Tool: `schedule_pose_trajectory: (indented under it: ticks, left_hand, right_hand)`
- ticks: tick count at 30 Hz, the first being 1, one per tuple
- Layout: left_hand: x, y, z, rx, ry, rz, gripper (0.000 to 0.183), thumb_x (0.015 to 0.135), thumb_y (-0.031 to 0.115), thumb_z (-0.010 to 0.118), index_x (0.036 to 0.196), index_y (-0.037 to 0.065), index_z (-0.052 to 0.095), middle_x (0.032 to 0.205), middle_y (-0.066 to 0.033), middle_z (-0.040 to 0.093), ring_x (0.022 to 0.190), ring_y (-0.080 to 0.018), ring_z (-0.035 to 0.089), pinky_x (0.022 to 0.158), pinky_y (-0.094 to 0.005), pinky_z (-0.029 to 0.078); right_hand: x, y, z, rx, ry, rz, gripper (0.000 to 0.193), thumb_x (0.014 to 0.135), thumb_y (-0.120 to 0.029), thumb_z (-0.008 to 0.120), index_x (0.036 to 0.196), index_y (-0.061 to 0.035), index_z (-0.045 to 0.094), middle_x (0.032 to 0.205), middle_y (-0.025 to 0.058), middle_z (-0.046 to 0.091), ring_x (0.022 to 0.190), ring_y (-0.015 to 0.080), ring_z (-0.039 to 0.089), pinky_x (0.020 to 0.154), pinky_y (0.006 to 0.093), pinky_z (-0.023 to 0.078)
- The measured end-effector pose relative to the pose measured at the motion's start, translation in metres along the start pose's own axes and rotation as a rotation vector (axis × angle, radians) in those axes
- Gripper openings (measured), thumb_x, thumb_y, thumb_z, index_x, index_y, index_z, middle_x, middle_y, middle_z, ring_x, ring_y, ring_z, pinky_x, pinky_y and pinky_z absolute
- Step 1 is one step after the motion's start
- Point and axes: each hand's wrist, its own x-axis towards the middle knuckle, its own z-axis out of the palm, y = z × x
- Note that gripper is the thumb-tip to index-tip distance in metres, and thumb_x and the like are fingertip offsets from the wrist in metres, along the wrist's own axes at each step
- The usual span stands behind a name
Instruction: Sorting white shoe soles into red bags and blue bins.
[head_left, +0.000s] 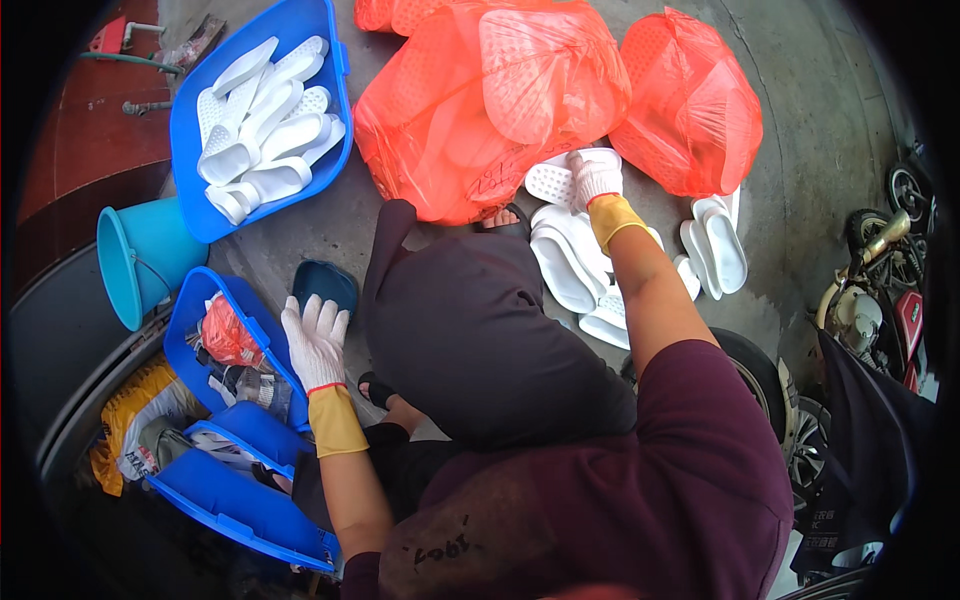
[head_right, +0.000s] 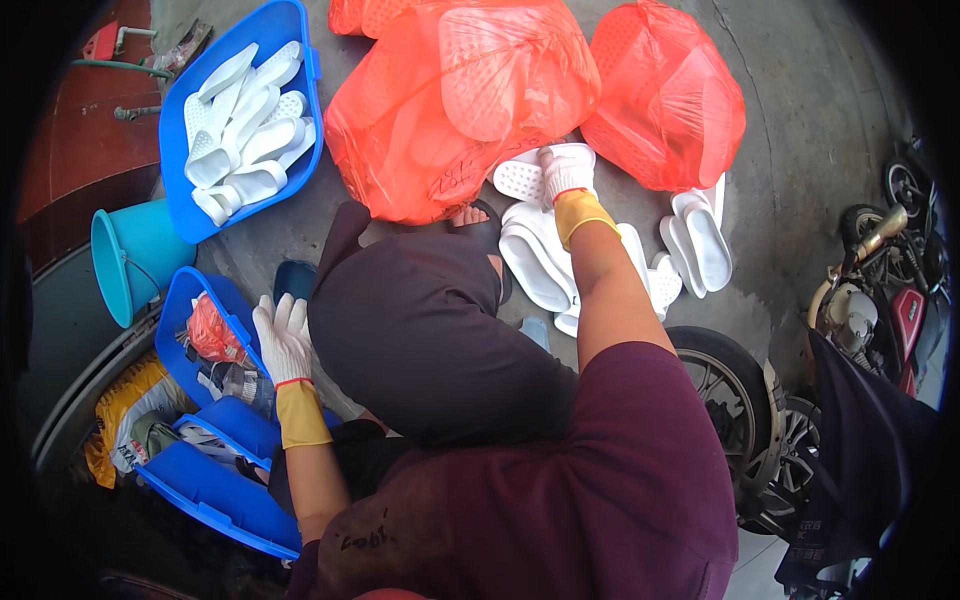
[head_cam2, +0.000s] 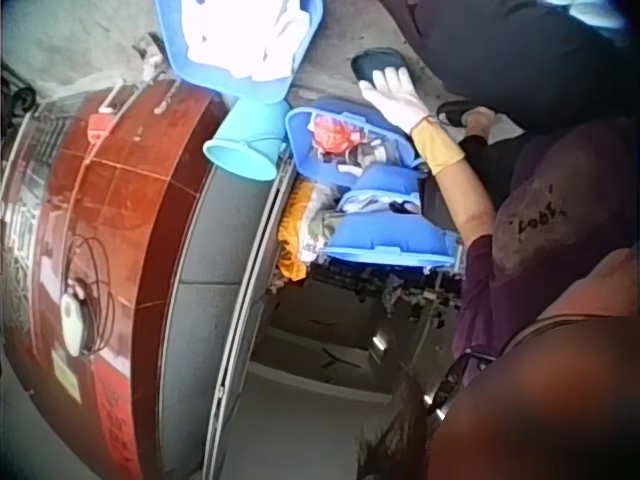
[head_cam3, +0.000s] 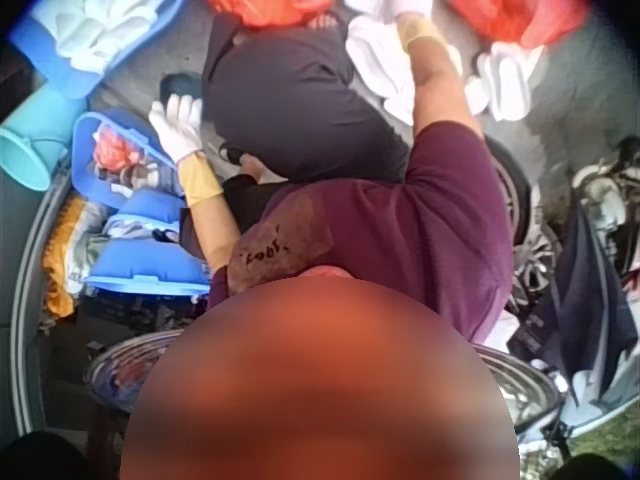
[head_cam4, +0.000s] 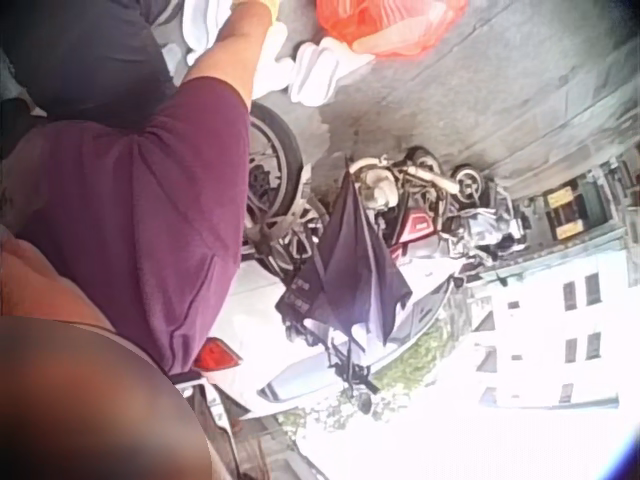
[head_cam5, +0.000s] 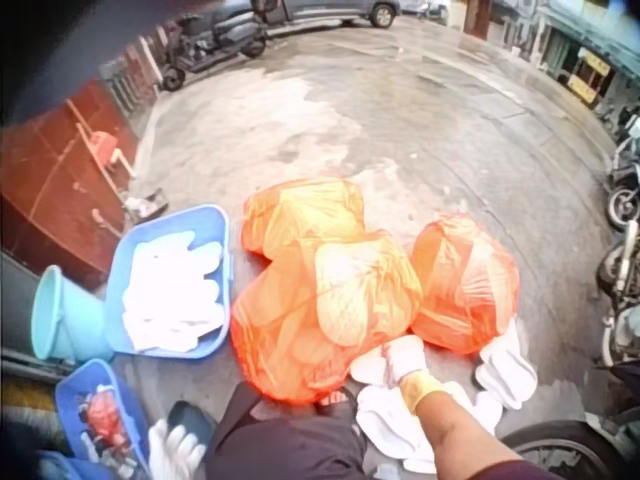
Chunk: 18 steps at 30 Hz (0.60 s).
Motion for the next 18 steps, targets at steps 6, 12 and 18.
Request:
schedule_pose_trajectory:
  ticks: [6, 12, 18]
  left_hand:
    - [-0.061, 0.033, -0.036, -0.005, 0.084, 0.134, 0.090, 0.104, 0.056, 0.056, 0.168, 0.009, 0.013, 0.169, -0.0306, 0.018, 0.152, -0.0452, 0.032, 0.119, -0.0488, 0.039]
    - [-0.118, 0.070, -0.016, -0.215, -0.111, 0.317, 0.080, 0.108, 0.052, 0.051, 0.167, 0.011, 0.017, 0.169, -0.0306, 0.018, 0.152, -0.0494, 0.029, 0.118, -0.0576, 0.040]
    - [-0.168, 0.104, 0.034, -0.322, -0.448, 0.388, 0.091, 0.101, 0.068, 0.052, 0.165, 0.012, 0.019, 0.163, -0.0297, 0.027, 0.141, -0.0481, 0.042, 0.113, -0.0638, 0.041]
  right_hand:
    - [-0.115, -0.106, -0.009, -0.644, -0.258, -0.429, 0.058, 0.067, -0.046, 0.090, 0.111, -0.0106, 0.074, 0.113, 0.0159, 0.076, 0.104, 0.0340, 0.073, 0.091, 0.0430, 0.057]
    - [-0.236, -0.101, -0.106, 0.054, 0.028, -0.653, 0.031, 0.073, -0.018, 0.086, 0.098, -0.0020, 0.076, 0.093, 0.0100, 0.078, 0.084, 0.0158, 0.072, 0.079, 0.0330, 0.055]
    - [-0.478, -0.250, -0.178, 0.148, 0.741, -1.729, 0.033, 0.075, -0.011, 0.082, 0.107, -0.0046, 0.076, 0.096, 0.0163, 0.076, 0.084, 0.0336, 0.073, 0.079, 0.0404, 0.058]
